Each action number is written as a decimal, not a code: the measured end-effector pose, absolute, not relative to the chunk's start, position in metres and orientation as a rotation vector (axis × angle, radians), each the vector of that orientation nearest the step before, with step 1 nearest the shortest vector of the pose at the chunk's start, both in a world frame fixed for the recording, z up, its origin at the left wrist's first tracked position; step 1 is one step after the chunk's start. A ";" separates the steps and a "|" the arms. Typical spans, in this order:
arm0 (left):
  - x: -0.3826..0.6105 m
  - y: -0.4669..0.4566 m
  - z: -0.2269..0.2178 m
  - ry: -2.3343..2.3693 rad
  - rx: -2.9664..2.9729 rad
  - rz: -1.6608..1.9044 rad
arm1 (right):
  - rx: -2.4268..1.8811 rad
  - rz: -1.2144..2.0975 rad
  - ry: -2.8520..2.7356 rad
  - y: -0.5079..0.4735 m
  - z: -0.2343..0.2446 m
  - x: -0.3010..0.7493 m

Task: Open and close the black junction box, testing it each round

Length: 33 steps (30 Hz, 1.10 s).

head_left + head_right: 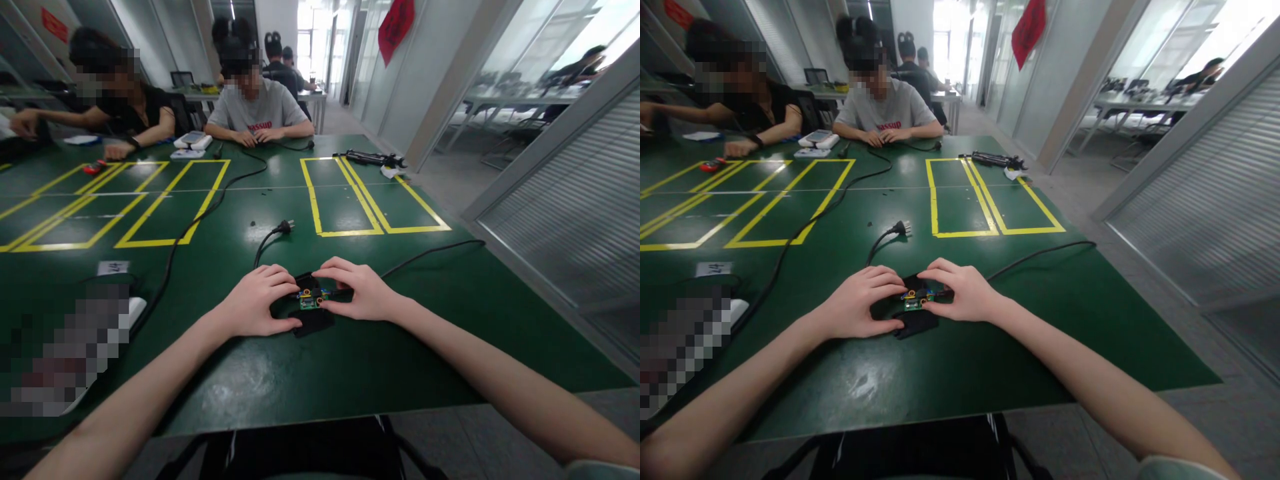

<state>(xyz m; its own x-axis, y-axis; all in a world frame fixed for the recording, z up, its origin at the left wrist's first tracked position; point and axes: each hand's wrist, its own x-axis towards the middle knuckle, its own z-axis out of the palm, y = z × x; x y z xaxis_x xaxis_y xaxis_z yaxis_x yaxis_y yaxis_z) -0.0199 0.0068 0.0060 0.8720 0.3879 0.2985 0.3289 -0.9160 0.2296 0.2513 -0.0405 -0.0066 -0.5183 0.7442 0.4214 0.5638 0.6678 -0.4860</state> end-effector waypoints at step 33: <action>-0.038 0.026 0.003 0.593 2.766 0.431 | -1.226 0.570 -2.192 -0.029 -0.022 0.236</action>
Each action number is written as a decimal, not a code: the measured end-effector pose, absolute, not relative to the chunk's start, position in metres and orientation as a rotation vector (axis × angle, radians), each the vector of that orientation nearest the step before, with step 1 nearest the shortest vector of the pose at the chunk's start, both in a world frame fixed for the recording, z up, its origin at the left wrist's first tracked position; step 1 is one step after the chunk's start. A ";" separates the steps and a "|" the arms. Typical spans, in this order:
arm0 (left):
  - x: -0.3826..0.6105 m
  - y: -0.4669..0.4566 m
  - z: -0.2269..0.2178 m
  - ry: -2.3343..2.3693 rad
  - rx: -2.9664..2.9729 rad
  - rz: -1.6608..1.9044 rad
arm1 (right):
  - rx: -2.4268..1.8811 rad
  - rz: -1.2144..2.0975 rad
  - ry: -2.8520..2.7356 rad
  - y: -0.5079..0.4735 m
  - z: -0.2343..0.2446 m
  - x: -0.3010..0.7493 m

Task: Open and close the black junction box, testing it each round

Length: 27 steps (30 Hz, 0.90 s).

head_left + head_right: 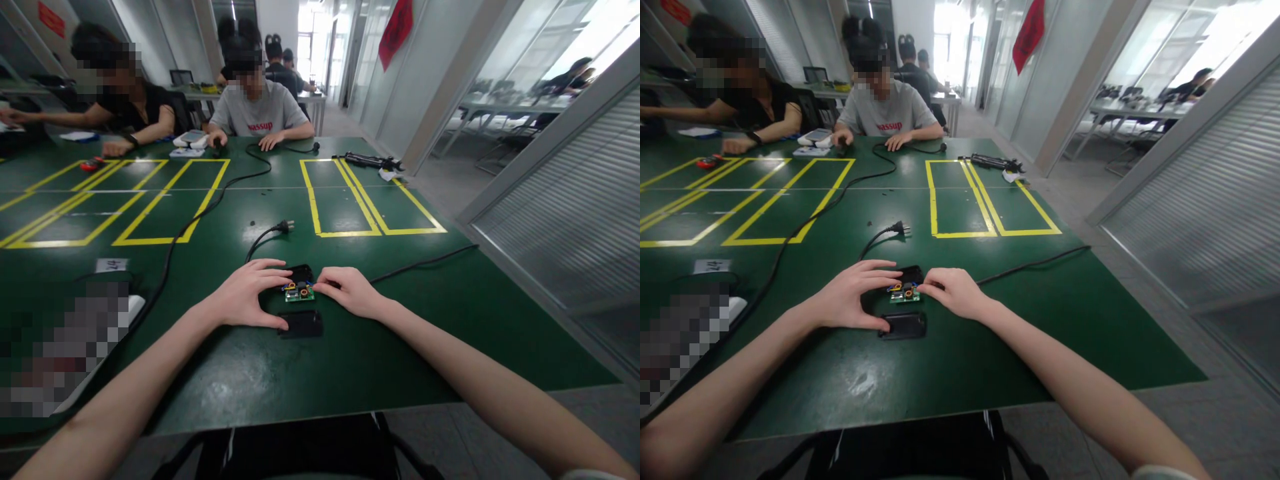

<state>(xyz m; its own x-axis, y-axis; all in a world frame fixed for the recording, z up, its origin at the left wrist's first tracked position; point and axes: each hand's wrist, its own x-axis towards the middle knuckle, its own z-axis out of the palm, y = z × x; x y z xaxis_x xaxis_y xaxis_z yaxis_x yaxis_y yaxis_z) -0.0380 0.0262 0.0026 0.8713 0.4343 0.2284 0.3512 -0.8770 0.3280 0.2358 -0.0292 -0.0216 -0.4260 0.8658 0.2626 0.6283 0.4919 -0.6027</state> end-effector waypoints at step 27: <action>-0.032 0.017 0.006 0.792 2.773 0.754 | -1.361 0.318 -2.191 -0.027 -0.030 0.227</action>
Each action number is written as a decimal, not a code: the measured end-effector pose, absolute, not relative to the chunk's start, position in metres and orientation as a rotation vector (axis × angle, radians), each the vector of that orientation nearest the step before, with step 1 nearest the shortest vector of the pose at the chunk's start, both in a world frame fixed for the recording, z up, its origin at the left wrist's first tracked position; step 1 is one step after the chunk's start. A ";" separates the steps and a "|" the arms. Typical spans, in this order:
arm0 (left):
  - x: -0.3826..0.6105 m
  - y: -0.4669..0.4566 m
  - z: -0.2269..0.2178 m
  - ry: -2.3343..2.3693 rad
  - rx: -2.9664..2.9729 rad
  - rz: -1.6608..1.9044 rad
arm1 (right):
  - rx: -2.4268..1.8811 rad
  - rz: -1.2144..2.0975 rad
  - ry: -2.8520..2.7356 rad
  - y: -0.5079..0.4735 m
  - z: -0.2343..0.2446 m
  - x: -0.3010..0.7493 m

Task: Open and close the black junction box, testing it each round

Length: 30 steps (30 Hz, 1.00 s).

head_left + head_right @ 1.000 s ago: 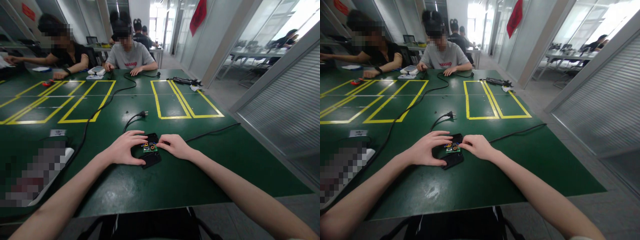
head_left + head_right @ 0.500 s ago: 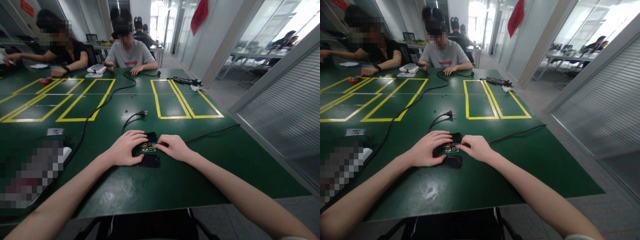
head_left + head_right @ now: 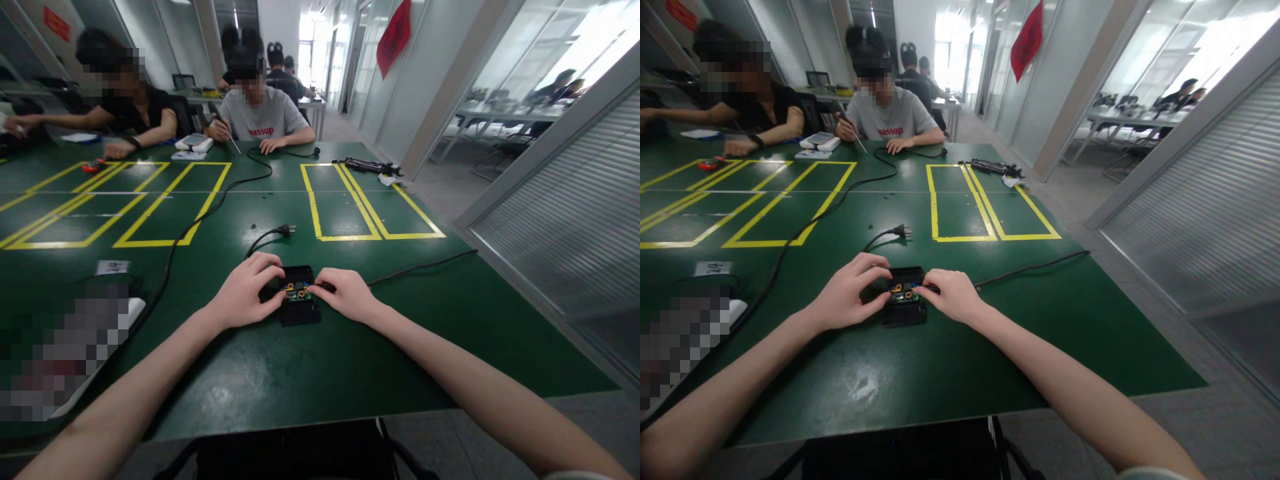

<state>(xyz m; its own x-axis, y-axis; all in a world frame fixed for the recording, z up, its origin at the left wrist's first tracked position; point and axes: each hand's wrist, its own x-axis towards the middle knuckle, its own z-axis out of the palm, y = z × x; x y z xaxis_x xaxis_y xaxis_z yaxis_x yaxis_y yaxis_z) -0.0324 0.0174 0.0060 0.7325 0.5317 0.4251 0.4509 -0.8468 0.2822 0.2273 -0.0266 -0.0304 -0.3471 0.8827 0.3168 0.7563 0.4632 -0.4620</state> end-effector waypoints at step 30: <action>-0.044 0.028 -0.005 0.886 2.780 0.518 | -1.434 0.265 -2.191 -0.025 -0.020 0.243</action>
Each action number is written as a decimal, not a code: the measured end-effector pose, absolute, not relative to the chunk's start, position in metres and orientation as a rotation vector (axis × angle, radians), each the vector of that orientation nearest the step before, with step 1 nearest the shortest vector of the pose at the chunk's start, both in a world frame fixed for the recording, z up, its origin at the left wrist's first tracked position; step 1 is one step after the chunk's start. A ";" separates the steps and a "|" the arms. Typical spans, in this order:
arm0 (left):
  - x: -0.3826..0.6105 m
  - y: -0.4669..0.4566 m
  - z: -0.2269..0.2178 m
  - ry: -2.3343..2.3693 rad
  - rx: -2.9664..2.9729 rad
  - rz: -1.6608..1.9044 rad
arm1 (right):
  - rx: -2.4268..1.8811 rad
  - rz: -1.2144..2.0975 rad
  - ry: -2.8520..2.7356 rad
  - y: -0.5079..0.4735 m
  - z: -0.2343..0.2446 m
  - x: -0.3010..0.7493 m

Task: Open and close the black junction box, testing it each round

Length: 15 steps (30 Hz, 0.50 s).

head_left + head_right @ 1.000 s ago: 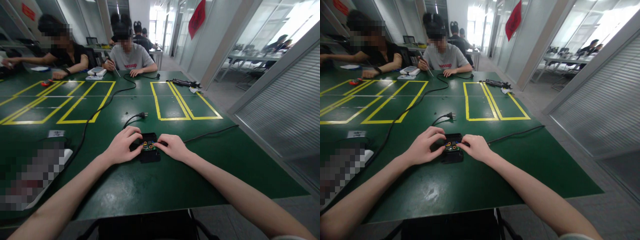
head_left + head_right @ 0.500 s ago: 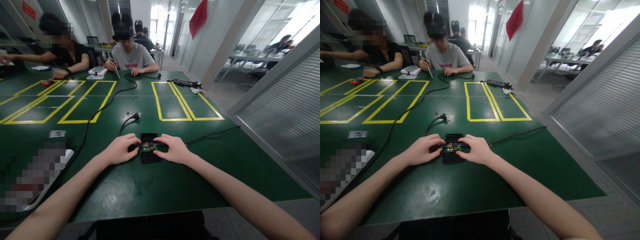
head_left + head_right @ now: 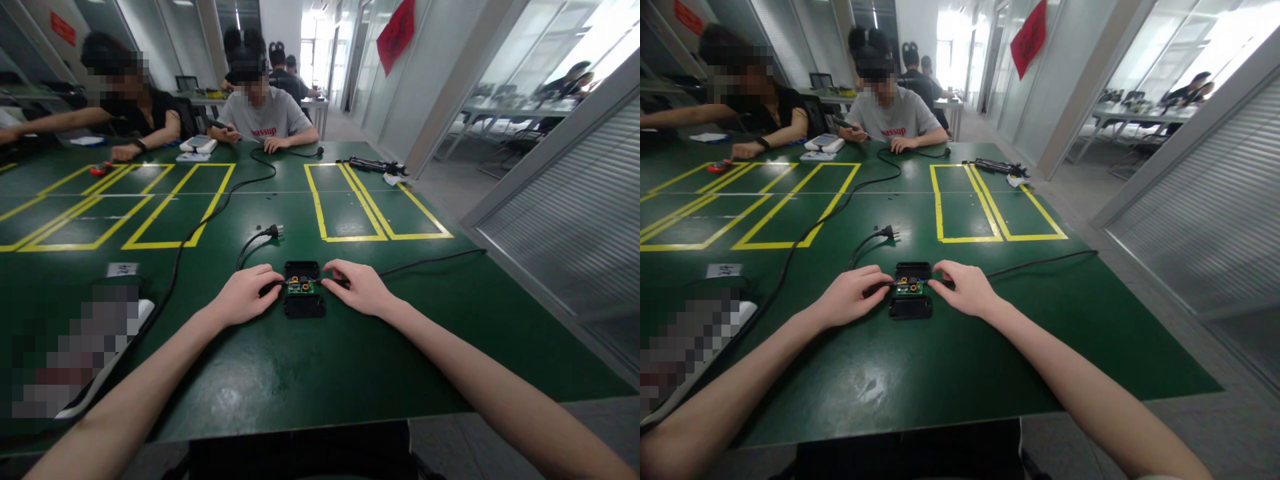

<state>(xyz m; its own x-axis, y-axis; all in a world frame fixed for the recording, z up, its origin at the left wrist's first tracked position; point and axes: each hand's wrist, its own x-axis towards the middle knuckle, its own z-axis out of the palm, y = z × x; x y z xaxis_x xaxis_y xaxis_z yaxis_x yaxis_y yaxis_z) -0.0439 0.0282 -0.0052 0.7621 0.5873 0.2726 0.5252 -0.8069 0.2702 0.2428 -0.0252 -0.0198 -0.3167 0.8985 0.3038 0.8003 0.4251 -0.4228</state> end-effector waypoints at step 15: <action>-0.047 0.012 0.009 0.642 2.451 0.659 | -0.908 0.058 -2.303 -0.039 -0.011 0.265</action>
<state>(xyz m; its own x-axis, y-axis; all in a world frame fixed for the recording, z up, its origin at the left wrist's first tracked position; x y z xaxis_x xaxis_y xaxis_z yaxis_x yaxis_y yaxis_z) -0.0471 0.0120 0.0087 0.7695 0.5541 0.3174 0.3022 -0.7539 0.5834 0.2653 -0.0389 -0.0113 -0.5465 0.6235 0.5591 0.5946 0.7590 -0.2652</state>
